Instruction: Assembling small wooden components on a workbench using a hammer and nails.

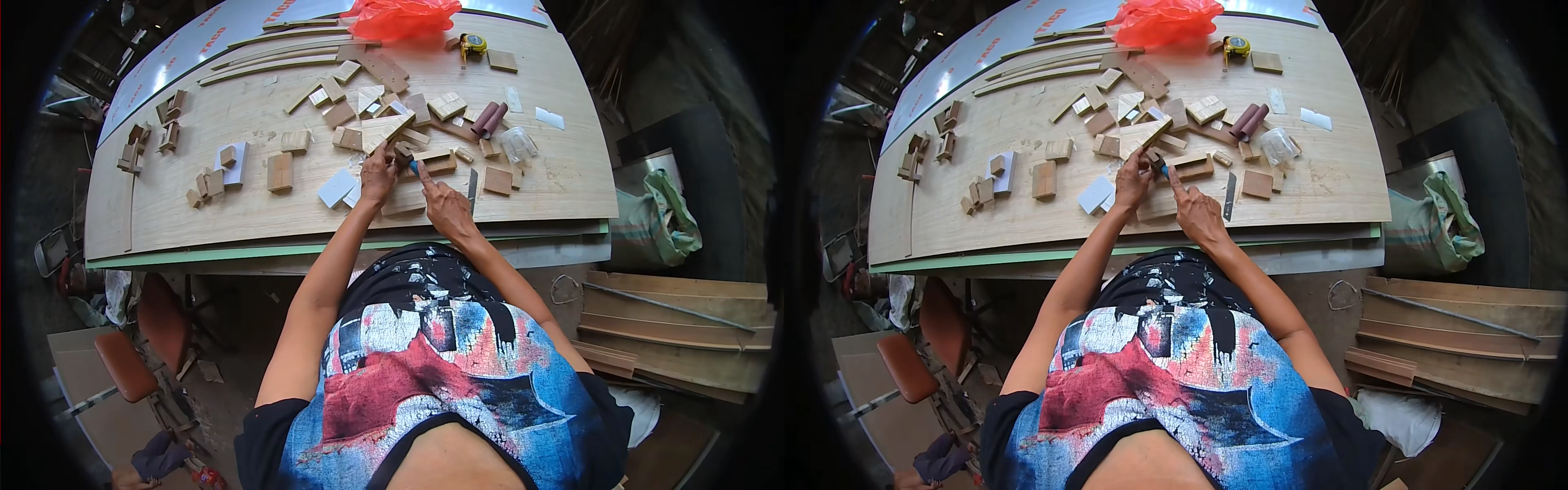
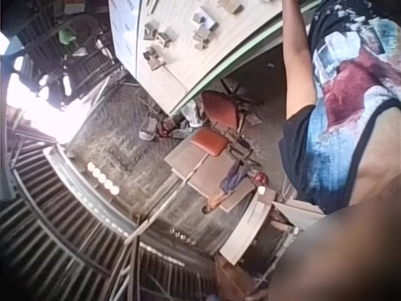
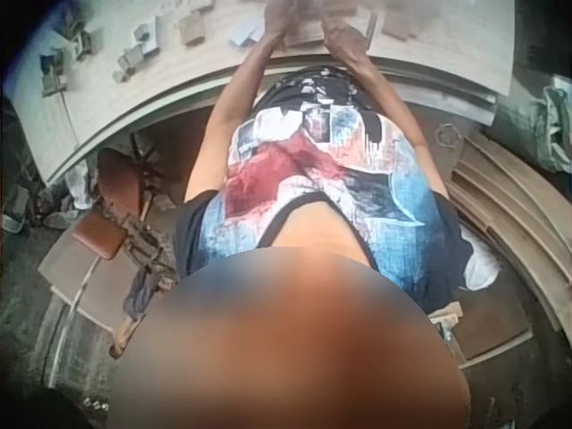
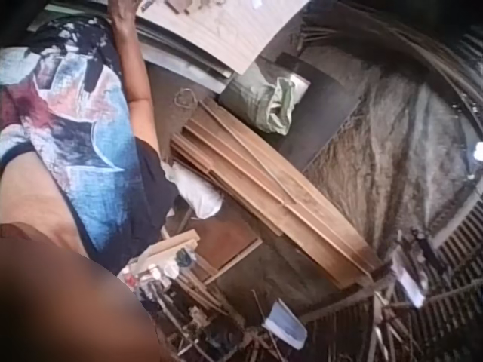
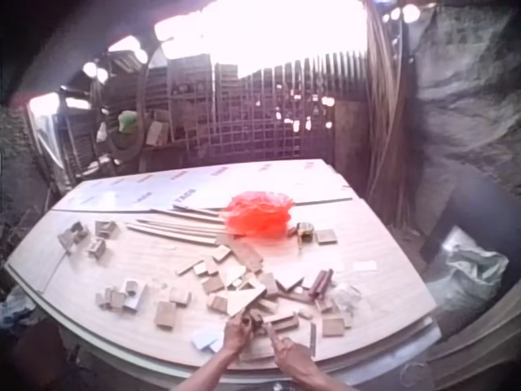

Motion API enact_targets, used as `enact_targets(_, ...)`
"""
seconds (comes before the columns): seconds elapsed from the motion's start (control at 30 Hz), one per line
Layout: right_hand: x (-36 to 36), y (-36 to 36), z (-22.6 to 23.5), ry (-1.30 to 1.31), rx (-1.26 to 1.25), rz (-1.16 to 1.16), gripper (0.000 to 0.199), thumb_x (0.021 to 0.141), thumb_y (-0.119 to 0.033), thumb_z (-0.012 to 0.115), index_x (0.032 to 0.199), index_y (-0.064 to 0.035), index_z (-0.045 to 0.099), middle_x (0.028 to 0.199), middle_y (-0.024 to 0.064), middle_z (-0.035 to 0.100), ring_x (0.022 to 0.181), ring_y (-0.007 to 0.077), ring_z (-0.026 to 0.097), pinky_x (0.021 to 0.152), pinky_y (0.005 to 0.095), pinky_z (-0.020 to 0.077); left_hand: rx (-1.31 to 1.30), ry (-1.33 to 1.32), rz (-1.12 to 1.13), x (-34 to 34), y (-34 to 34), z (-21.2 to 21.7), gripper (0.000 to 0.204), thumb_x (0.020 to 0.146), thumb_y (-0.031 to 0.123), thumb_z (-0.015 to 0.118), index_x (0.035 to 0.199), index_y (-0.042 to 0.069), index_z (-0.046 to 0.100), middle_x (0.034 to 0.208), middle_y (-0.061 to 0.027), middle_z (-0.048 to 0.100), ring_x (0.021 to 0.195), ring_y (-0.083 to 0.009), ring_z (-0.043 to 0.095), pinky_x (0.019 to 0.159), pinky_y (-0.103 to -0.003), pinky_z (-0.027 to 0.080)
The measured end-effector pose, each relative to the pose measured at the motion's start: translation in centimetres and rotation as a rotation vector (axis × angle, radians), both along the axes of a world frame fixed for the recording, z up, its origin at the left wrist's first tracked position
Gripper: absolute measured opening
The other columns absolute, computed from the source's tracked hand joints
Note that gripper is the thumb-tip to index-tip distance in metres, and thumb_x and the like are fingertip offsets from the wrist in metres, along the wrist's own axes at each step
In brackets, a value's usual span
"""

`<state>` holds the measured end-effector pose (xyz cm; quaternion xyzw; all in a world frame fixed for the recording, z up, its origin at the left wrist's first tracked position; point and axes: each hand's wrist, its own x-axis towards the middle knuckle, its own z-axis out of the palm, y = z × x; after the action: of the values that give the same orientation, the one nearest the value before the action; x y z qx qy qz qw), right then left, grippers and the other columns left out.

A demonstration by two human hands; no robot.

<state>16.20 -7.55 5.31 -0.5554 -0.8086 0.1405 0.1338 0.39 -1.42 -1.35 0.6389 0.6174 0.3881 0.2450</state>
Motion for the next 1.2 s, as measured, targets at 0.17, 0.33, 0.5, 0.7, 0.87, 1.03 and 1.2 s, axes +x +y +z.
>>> enact_targets(0.17,0.14,-0.08,0.31,0.066,0.001,-0.023,0.054,0.081,-0.015,0.041,0.132,-0.0178,0.022,0.071,0.0182,0.054,0.06,0.0332,0.056,0.055,0.0415,0.0458,-0.031,0.003,-0.006,0.11,-0.39,0.14,0.054,0.065,-0.002,0.06,0.116,0.002,0.041,0.083,-0.0106,0.06,0.074,-0.0225,0.059,0.066,-0.03,0.046)
enact_targets(0.33,0.06,0.04,-0.16,0.031,-0.01,-0.023,0.054,0.082,-0.015,0.041,0.132,-0.018,0.022,0.071,0.0185,0.053,0.06,0.033,0.056,0.055,0.0412,0.0457,-0.031,-0.034,-0.021,0.08,-0.21,-0.04,0.055,0.062,-0.004,0.06,0.114,0.0,0.041,0.084,-0.0132,0.059,0.076,-0.0265,0.058,0.068,-0.033,0.046)
enact_targets(0.5,0.12,0.13,-0.18,0.075,-0.01,-0.02,0.055,0.081,-0.013,0.042,0.132,-0.018,0.021,0.071,0.0188,0.054,0.059,0.0329,0.056,0.054,0.0412,0.0457,-0.029,-0.005,-0.007,0.17,-0.18,0.13,0.055,0.063,-0.004,0.06,0.115,0.001,0.041,0.083,-0.0121,0.06,0.075,-0.024,0.058,0.067,-0.031,0.046)
enact_targets(0.7,-0.04,0.09,-0.3,0.024,-0.001,-0.007,0.056,0.08,-0.013,0.043,0.132,-0.0181,0.021,0.07,0.0182,0.053,0.058,0.0328,0.056,0.054,0.0413,0.0457,-0.032,-0.026,-0.006,0.1,-0.17,-0.07,0.054,0.065,-0.003,0.059,0.116,0.003,0.041,0.082,-0.0109,0.06,0.074,-0.0217,0.059,0.066,-0.029,0.046)
enact_targets(0.87,0.07,-0.07,-0.04,0.047,0.004,-0.013,0.055,0.081,-0.013,0.042,0.132,-0.0182,0.021,0.07,0.018,0.053,0.058,0.0325,0.056,0.053,0.0408,0.0457,-0.007,-0.038,-0.023,0.16,-0.28,-0.08,0.054,0.065,-0.003,0.06,0.115,0.002,0.042,0.082,-0.0106,0.06,0.074,-0.0219,0.059,0.066,-0.029,0.046)
enact_targets(1.03,0.21,-0.02,-0.49,0.052,-0.002,-0.03,0.053,0.082,-0.015,0.042,0.131,-0.02,0.023,0.069,0.0168,0.053,0.059,0.0326,0.055,0.054,0.0403,0.0449,-0.011,0.001,0.004,0.18,-0.33,0.09,0.054,0.064,-0.002,0.061,0.115,0.002,0.041,0.083,-0.0105,0.06,0.075,-0.0229,0.059,0.066,-0.029,0.047)
enact_targets(1.2,0.49,-0.2,0.1,0.08,-0.014,-0.074,0.053,0.083,-0.016,0.044,0.131,-0.0216,0.023,0.069,0.0153,0.053,0.059,0.0324,0.054,0.055,0.0396,0.0441,-0.018,0.054,0.044,0.24,-0.44,-0.16,0.056,0.062,0.004,0.063,0.114,0.005,0.042,0.085,-0.0075,0.061,0.078,-0.0242,0.058,0.072,-0.037,0.038)
